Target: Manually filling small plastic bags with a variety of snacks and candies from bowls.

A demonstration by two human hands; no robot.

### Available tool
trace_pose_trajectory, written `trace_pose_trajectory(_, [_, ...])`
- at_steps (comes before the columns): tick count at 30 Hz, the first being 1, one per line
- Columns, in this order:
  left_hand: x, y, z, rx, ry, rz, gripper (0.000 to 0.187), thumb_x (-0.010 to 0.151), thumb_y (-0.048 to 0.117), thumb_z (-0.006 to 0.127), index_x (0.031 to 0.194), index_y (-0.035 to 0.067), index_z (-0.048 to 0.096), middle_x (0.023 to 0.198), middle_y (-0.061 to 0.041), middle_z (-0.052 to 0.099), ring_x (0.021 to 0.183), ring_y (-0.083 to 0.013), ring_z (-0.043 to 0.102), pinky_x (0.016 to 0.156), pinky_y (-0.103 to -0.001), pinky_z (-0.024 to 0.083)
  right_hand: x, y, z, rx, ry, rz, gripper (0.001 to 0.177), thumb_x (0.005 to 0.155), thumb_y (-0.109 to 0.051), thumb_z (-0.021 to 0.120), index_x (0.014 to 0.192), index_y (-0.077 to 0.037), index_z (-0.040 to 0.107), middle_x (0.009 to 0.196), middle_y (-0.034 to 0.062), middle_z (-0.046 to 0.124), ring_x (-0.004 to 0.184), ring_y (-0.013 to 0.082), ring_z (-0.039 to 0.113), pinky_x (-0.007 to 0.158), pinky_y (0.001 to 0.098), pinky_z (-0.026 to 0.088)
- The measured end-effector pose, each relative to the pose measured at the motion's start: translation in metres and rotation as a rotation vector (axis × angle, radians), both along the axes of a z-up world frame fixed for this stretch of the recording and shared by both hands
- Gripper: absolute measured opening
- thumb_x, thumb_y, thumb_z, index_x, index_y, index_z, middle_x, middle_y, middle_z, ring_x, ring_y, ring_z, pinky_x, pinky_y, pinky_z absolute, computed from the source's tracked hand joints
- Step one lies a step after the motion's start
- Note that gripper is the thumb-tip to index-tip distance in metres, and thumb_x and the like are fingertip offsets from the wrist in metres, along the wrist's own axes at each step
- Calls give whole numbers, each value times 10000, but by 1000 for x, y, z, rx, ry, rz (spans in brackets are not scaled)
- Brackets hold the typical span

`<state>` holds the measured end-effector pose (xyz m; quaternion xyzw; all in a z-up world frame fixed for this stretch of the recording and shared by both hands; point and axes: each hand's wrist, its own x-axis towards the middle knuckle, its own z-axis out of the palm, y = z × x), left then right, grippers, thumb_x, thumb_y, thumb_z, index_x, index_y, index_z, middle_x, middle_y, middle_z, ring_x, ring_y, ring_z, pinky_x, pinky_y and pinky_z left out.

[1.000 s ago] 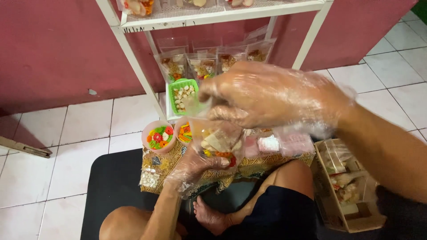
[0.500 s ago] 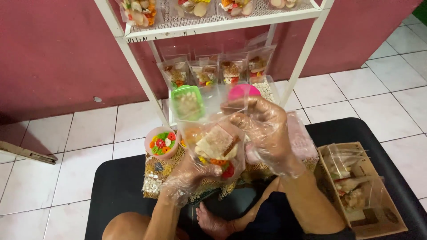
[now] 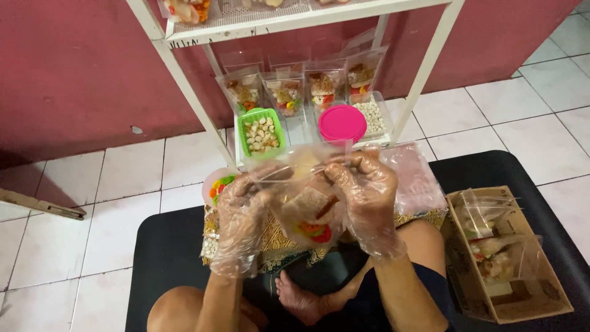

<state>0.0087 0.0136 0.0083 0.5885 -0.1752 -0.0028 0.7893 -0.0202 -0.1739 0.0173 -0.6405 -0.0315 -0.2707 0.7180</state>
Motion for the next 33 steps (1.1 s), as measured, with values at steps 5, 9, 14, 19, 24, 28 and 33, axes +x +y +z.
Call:
trace_pose_trajectory(5, [3, -16, -35, -74, 17, 278, 219, 924, 171, 724, 1018, -27, 718, 1110, -273, 721, 1056, -395, 732, 938, -485, 620, 4, 7, -16, 124, 33, 108, 125, 928, -45, 711, 1004, 51, 686, 942, 225, 745, 942, 281, 732, 850, 396, 627])
trace_pose_trajectory(9, [15, -3, -79, -152, -6, 268, 109, 933, 89, 718, 903, -13, 693, 1064, -288, 722, 1046, -435, 729, 952, -535, 610, 6, 7, -20, 208, -67, 282, 288, 881, -121, 771, 1107, 19, 661, 1114, 224, 709, 1111, 320, 698, 967, 443, 610])
trace_pose_trajectory(14, [-1, -12, -41, -82, -62, 300, 110, 930, 149, 736, 913, 43, 709, 1033, -225, 757, 1011, -358, 756, 950, -499, 622, -2, 16, -10, -23, -158, 113, 517, 898, -105, 757, 1320, 60, 510, 1269, 250, 600, 1216, 355, 607, 1090, 462, 505])
trace_pose_trajectory(19, [-7, -13, -31, -16, -70, 348, 104, 889, 103, 771, 886, 12, 720, 960, -208, 761, 922, -304, 764, 878, -445, 632, -6, -2, -1, -486, -373, -102, 686, 930, -203, 775, 1495, -120, 395, 1544, 226, 321, 1455, 362, 367, 1245, 525, 332])
trace_pose_trajectory(24, [-9, -6, -21, 83, 18, 178, 192, 873, -14, 665, 1047, 9, 741, 1119, -134, 781, 1020, -209, 739, 964, -315, 593, -13, -15, 15, -836, -262, -100, 363, 789, -113, 908, 1038, -131, 646, 1613, 254, 253, 1553, 491, 274, 1336, 560, 321])
trace_pose_trajectory(28, [-12, -8, -9, 118, 31, 155, 221, 873, -22, 650, 1072, -12, 746, 1136, -140, 776, 1033, -229, 750, 961, -318, 609, -11, -18, 31, -874, -282, -52, 305, 795, -154, 870, 1025, -88, 680, 1571, 278, 347, 1525, 482, 296, 1313, 596, 281])
trace_pose_trajectory(33, [-11, -7, -13, 148, -80, 176, 182, 877, 30, 691, 1046, -15, 737, 1111, -144, 775, 1028, -227, 747, 956, -320, 614, -9, -19, 43, -915, -339, -44, 305, 823, -96, 839, 1034, 11, 646, 1530, 307, 381, 1481, 472, 381, 1259, 558, 380])
